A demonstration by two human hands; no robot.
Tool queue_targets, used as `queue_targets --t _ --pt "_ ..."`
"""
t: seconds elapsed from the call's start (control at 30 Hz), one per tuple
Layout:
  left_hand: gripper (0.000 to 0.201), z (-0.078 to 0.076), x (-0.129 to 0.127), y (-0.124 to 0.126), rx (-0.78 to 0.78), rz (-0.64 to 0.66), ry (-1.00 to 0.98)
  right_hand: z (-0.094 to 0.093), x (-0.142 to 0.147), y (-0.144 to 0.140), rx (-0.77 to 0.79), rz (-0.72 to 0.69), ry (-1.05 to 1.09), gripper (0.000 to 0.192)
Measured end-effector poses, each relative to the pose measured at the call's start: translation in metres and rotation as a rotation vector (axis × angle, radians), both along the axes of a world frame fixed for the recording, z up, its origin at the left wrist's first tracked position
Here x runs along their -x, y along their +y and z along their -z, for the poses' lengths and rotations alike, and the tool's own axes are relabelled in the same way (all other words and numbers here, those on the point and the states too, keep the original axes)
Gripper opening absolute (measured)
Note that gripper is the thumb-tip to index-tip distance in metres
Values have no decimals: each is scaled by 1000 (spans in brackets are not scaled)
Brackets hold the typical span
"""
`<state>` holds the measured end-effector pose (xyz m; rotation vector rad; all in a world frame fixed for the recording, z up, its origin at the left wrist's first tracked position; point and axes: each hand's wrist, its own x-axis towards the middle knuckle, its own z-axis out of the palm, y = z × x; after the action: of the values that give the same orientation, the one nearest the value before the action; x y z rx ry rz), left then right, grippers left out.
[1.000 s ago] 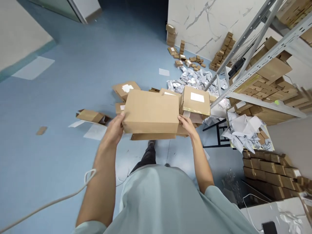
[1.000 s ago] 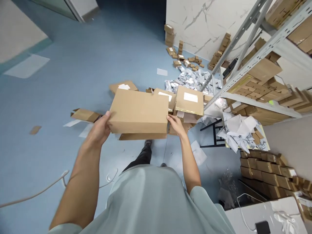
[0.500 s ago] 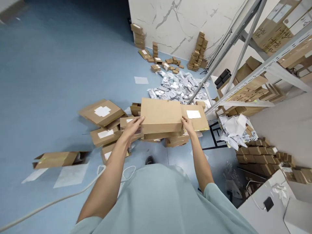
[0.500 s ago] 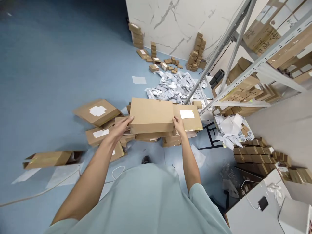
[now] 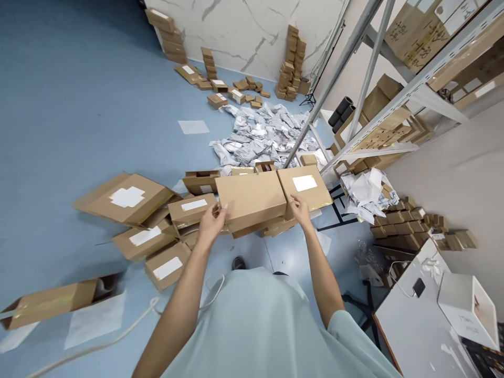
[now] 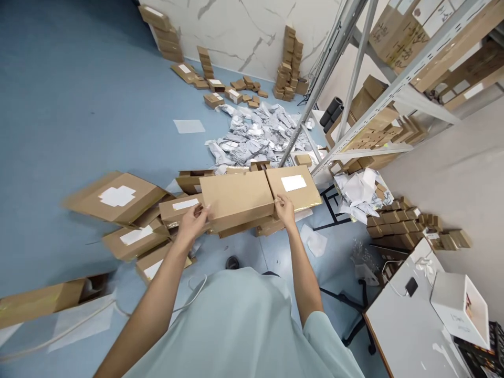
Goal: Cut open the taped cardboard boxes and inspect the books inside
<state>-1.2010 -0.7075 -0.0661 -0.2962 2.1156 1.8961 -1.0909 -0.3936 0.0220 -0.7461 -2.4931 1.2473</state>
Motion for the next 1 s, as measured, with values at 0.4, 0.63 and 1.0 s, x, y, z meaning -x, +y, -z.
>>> queue_targets --t 0.4,0.63,1.0 --pt "26 -54 -102 61 164 -23 653 -28 -204 -2 126 290 100 53" --pt "20 -79 -237 157 -2 371 806 -47 -375 2 176 566 232 54" --pt "24 -141 -549 336 -323 1011 876 -70 -713 -2 128 1142 494 54"
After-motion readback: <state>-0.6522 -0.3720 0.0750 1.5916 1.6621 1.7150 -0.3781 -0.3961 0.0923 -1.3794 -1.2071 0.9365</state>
